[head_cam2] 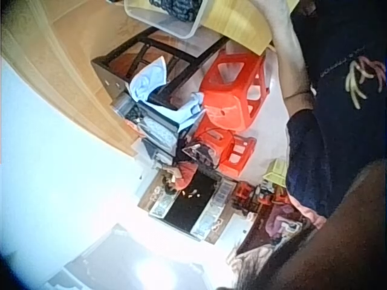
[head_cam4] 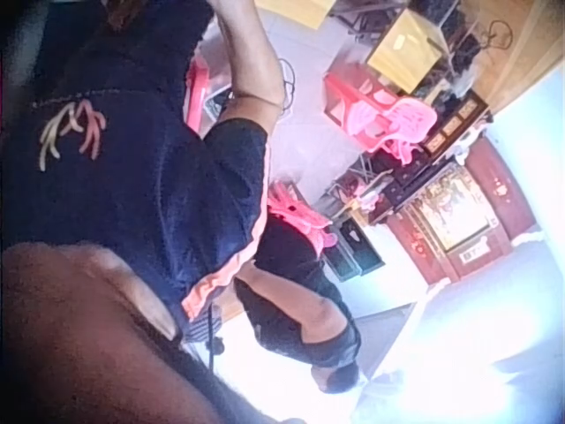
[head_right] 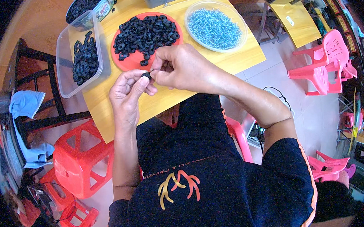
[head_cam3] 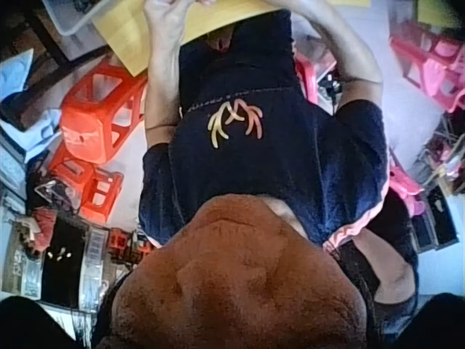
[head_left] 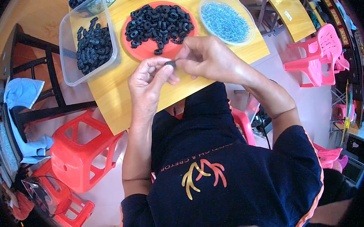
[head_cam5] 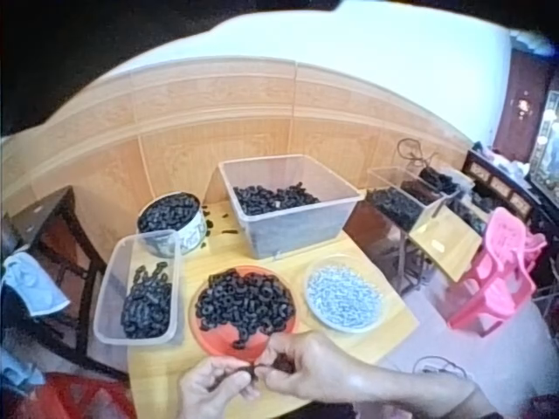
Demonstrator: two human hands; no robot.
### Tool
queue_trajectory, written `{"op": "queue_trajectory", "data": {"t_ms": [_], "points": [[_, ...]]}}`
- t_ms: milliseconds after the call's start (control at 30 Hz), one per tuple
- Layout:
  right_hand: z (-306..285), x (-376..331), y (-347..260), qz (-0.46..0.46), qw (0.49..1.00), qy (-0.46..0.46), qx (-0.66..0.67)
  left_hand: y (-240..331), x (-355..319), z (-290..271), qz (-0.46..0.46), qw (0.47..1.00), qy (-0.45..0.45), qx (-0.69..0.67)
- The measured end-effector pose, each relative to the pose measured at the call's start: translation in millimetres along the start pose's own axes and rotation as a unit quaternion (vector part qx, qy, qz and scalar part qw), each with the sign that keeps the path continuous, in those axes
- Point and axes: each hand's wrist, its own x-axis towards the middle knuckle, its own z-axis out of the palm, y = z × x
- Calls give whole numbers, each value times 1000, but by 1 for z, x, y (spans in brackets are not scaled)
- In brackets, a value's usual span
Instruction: Assembling black plastic components by manually inserting small blue beads into designated slots.
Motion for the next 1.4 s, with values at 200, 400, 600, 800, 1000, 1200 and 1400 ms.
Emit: {"op": "queue_trajectory", "data": {"t_ms": [200, 400, 600, 800, 1000, 1200, 1400], "points": [[-11, 4, 4, 51, 992, -41, 112, 0, -1, 4, 13, 1000, 6, -3], [-8, -2, 12, 35, 992, -50, 111, -2, -1, 3, -15, 999, -20, -44], [-6, 0, 16, 23, 998, -27, 58, -7, -3, 8, 8, 1000, 13, 21], [-4, 3, 23, 64, 979, -30, 193, -9, 0, 9, 1, 1000, 13, -22], [-1, 11, 32, 52, 976, -11, 211, -12, 7, 7, -37, 997, 35, -60], [-15, 18, 38, 146, 924, -126, 331, -18, 16, 6, 11, 998, 17, -61], [4, 13, 54, 146, 823, -150, 528, -4, 17, 9, 167, 962, -19, 214]]}}
